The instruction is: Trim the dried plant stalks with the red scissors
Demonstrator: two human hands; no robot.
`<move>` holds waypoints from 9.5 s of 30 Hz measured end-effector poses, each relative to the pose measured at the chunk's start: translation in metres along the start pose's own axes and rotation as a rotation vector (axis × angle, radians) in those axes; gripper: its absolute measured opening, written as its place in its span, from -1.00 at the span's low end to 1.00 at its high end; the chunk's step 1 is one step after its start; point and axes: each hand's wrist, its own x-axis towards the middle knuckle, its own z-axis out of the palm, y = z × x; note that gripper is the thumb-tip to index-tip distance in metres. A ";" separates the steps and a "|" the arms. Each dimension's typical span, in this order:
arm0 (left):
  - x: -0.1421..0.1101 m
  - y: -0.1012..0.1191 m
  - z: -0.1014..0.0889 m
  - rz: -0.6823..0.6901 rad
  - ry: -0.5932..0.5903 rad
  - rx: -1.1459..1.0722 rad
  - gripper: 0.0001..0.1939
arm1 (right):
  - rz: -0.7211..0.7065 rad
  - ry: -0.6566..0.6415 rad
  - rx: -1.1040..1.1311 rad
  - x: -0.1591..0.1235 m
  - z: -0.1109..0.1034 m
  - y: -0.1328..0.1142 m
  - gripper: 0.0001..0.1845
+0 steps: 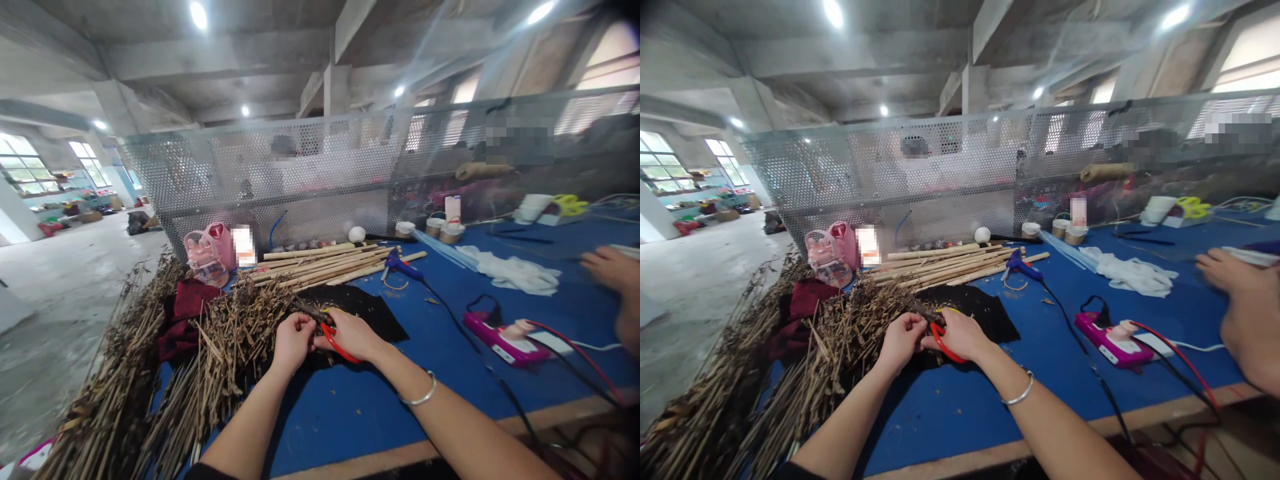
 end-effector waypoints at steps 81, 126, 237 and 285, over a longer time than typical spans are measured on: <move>0.001 0.008 -0.006 0.102 0.093 -0.023 -0.78 | -0.032 0.085 0.038 0.002 0.006 0.002 -0.54; 0.001 0.003 -0.008 0.171 0.097 0.154 -0.77 | 0.028 0.087 -0.034 0.003 0.006 0.000 -0.49; -0.003 0.006 -0.009 0.251 0.066 0.366 -0.76 | -0.049 0.159 0.065 0.004 0.012 0.002 -0.52; -0.003 0.011 -0.010 0.243 0.096 0.340 -0.77 | -0.103 0.202 -0.040 0.002 0.009 -0.001 -0.47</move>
